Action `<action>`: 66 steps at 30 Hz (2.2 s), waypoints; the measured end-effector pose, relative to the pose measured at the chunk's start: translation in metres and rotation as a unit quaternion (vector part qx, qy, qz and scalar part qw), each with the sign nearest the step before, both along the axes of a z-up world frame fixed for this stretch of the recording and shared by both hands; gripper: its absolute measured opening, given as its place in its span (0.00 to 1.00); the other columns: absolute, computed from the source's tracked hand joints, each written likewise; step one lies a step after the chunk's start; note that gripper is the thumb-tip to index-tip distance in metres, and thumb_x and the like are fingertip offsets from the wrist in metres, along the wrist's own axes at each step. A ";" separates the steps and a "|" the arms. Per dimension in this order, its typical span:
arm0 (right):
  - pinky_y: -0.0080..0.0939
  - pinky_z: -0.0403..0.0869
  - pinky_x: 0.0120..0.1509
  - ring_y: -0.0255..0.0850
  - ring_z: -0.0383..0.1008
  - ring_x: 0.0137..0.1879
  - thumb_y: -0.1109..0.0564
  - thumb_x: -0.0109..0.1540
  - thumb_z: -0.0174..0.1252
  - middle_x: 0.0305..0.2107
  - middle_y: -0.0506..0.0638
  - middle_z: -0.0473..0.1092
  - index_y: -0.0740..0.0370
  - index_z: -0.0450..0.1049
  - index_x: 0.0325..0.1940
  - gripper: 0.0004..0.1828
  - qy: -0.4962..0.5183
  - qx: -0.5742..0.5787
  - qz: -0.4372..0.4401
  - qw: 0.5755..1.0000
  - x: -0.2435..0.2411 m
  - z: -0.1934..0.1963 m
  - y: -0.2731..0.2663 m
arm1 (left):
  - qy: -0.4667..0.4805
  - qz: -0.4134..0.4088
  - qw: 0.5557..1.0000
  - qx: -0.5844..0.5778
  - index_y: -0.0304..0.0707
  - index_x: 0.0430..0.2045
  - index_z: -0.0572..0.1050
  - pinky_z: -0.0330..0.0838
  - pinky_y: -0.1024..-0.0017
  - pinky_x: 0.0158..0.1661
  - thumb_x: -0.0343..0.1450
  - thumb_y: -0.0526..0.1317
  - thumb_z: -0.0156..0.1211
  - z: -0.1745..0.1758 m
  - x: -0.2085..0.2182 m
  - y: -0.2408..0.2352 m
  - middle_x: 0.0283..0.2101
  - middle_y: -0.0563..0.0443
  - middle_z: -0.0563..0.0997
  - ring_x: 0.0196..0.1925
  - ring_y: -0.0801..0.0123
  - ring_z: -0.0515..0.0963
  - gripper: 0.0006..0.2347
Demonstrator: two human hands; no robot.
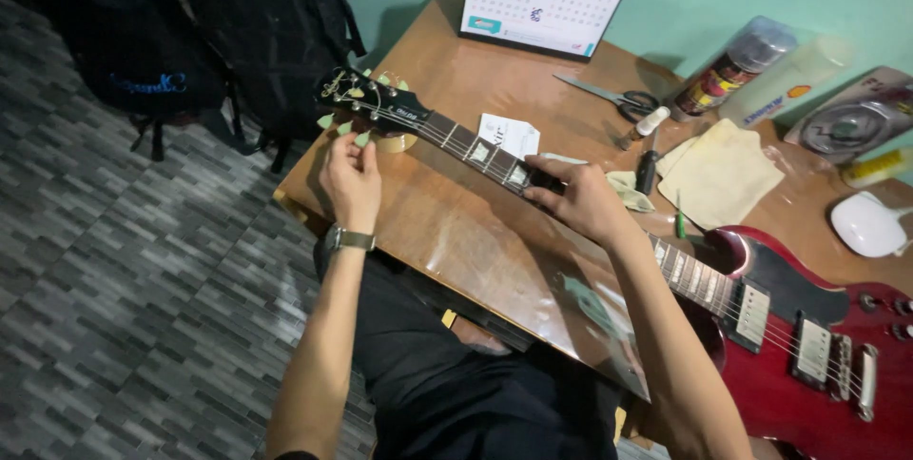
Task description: The person tunes a red electric guitar by turning the tuning pegs on the headstock and plucking the strings to check the pitch. The person repeatedly adjusts the pegs and strums the strings to fine-tune the instrument.
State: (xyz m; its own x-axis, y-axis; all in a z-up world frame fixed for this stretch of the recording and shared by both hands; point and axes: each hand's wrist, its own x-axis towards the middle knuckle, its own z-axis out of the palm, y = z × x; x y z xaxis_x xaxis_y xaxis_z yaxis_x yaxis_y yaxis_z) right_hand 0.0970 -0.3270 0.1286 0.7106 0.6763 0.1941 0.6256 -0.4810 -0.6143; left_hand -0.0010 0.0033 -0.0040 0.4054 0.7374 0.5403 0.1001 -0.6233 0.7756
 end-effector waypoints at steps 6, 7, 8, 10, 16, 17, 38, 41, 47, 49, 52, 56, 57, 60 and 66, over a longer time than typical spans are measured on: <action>0.57 0.75 0.59 0.59 0.77 0.56 0.54 0.66 0.57 0.50 0.52 0.79 0.49 0.79 0.58 0.16 -0.001 -0.005 -0.024 1.000 -0.015 0.005 -0.010 | 0.036 0.003 0.981 0.189 0.40 0.44 0.78 0.79 0.68 0.35 0.72 0.40 0.67 -0.002 -0.007 0.012 0.35 0.53 0.77 0.35 0.61 0.82 0.09; 0.58 0.75 0.59 0.59 0.78 0.54 0.50 0.66 0.57 0.48 0.55 0.79 0.52 0.78 0.60 0.18 -0.034 -0.028 -0.034 0.998 -0.020 0.004 -0.019 | 0.060 0.011 0.972 0.228 0.39 0.44 0.77 0.79 0.66 0.33 0.72 0.40 0.68 0.006 -0.009 0.010 0.34 0.52 0.76 0.34 0.59 0.82 0.10; 0.59 0.75 0.58 0.60 0.79 0.52 0.46 0.67 0.56 0.47 0.58 0.79 0.54 0.77 0.61 0.21 -0.065 -0.051 -0.043 0.996 -0.026 0.000 -0.030 | 0.086 0.018 0.960 0.265 0.37 0.44 0.77 0.79 0.65 0.32 0.72 0.40 0.68 0.012 -0.014 0.008 0.34 0.51 0.75 0.33 0.57 0.82 0.11; 0.59 0.74 0.59 0.60 0.78 0.54 0.46 0.66 0.59 0.50 0.58 0.78 0.56 0.77 0.62 0.22 -0.105 -0.064 -0.056 0.991 -0.038 -0.005 -0.062 | 0.110 0.021 0.947 0.301 0.39 0.42 0.77 0.78 0.64 0.31 0.72 0.42 0.68 0.013 -0.015 0.016 0.33 0.50 0.75 0.32 0.56 0.82 0.11; 0.61 0.70 0.63 0.61 0.76 0.60 0.47 0.63 0.65 0.55 0.58 0.76 0.57 0.78 0.61 0.24 -0.186 -0.093 -0.131 0.969 -0.063 -0.032 -0.194 | 0.156 0.044 0.879 0.449 0.50 0.38 0.76 0.76 0.75 0.32 0.79 0.52 0.59 -0.025 -0.010 0.053 0.31 0.60 0.73 0.30 0.70 0.79 0.10; 0.60 0.70 0.63 0.58 0.76 0.61 0.45 0.61 0.66 0.56 0.52 0.77 0.52 0.79 0.61 0.25 -0.192 -0.116 -0.159 0.961 -0.064 -0.040 -0.220 | 0.167 0.025 0.876 0.452 0.51 0.35 0.76 0.75 0.75 0.33 0.80 0.53 0.61 -0.023 -0.011 0.060 0.30 0.61 0.72 0.30 0.70 0.79 0.11; 0.43 0.75 0.51 0.47 0.76 0.45 0.65 0.67 0.58 0.43 0.58 0.77 0.70 0.77 0.55 0.12 -0.209 0.081 -0.576 0.786 -0.191 -0.060 -0.280 | 0.035 -0.144 0.871 -0.468 0.54 0.26 0.60 0.40 0.77 0.22 0.83 0.45 0.44 -0.030 0.018 0.059 0.23 0.64 0.56 0.20 0.82 0.50 0.12; 0.40 0.75 0.41 0.45 0.79 0.41 0.63 0.67 0.58 0.43 0.56 0.78 0.68 0.78 0.54 0.12 -0.197 0.062 -0.587 0.783 -0.183 -0.059 -0.282 | 0.057 -0.174 0.832 -0.524 0.57 0.22 0.63 0.39 0.80 0.23 0.79 0.51 0.49 -0.057 0.021 0.087 0.20 0.67 0.54 0.19 0.82 0.47 0.14; 0.42 0.76 0.42 0.46 0.79 0.40 0.64 0.66 0.59 0.40 0.56 0.79 0.67 0.78 0.52 0.11 -0.241 0.039 -0.568 0.786 -0.178 -0.065 -0.287 | 0.043 -0.230 0.786 -0.572 0.61 0.28 0.65 0.43 0.82 0.25 0.82 0.56 0.52 -0.086 0.022 0.114 0.21 0.72 0.55 0.18 0.87 0.51 0.13; 0.41 0.74 0.39 0.42 0.75 0.36 0.62 0.66 0.61 0.35 0.52 0.76 0.65 0.77 0.58 0.15 -0.244 0.002 -0.561 0.791 -0.175 -0.067 -0.288 | 0.048 -0.224 0.797 -0.559 0.61 0.29 0.63 0.42 0.82 0.26 0.82 0.56 0.51 -0.077 0.023 0.105 0.22 0.72 0.54 0.19 0.86 0.50 0.13; 0.41 0.70 0.32 0.39 0.70 0.31 0.56 0.67 0.62 0.31 0.46 0.70 0.54 0.75 0.64 0.20 -0.205 -0.080 -0.535 0.816 -0.172 -0.066 -0.295 | 0.059 -0.205 0.813 -0.541 0.60 0.30 0.62 0.42 0.81 0.28 0.81 0.55 0.49 -0.069 0.021 0.096 0.23 0.70 0.54 0.20 0.85 0.49 0.12; 0.42 0.64 0.24 0.39 0.63 0.26 0.52 0.68 0.63 0.29 0.45 0.63 0.51 0.79 0.61 0.17 -0.218 -0.128 -0.476 0.842 -0.172 -0.064 -0.299 | 0.068 -0.184 0.827 -0.526 0.60 0.29 0.64 0.47 0.80 0.29 0.82 0.54 0.49 -0.054 0.014 0.080 0.24 0.68 0.60 0.21 0.83 0.53 0.13; 0.42 0.64 0.24 0.39 0.63 0.26 0.52 0.68 0.63 0.29 0.45 0.63 0.51 0.79 0.61 0.17 -0.220 -0.128 -0.474 0.843 -0.173 -0.061 -0.296 | 0.065 -0.183 0.827 -0.528 0.60 0.29 0.64 0.47 0.80 0.29 0.82 0.54 0.49 -0.053 0.017 0.076 0.24 0.68 0.60 0.21 0.83 0.53 0.13; 0.36 0.68 0.26 0.37 0.67 0.26 0.59 0.68 0.64 0.27 0.48 0.69 0.64 0.83 0.46 0.06 -0.278 -0.066 -0.443 0.850 -0.176 -0.054 -0.288 | 0.060 -0.177 0.830 -0.526 0.59 0.28 0.65 0.47 0.81 0.27 0.81 0.57 0.46 -0.047 0.017 0.069 0.24 0.68 0.63 0.20 0.83 0.54 0.13; 0.38 0.64 0.26 0.35 0.60 0.25 0.56 0.68 0.63 0.26 0.43 0.63 0.49 0.74 0.68 0.22 -0.235 -0.137 -0.445 0.853 -0.174 -0.066 -0.300 | 0.052 -0.158 0.846 -0.507 0.57 0.26 0.64 0.47 0.80 0.26 0.82 0.59 0.48 -0.023 0.014 0.047 0.22 0.65 0.61 0.20 0.82 0.54 0.17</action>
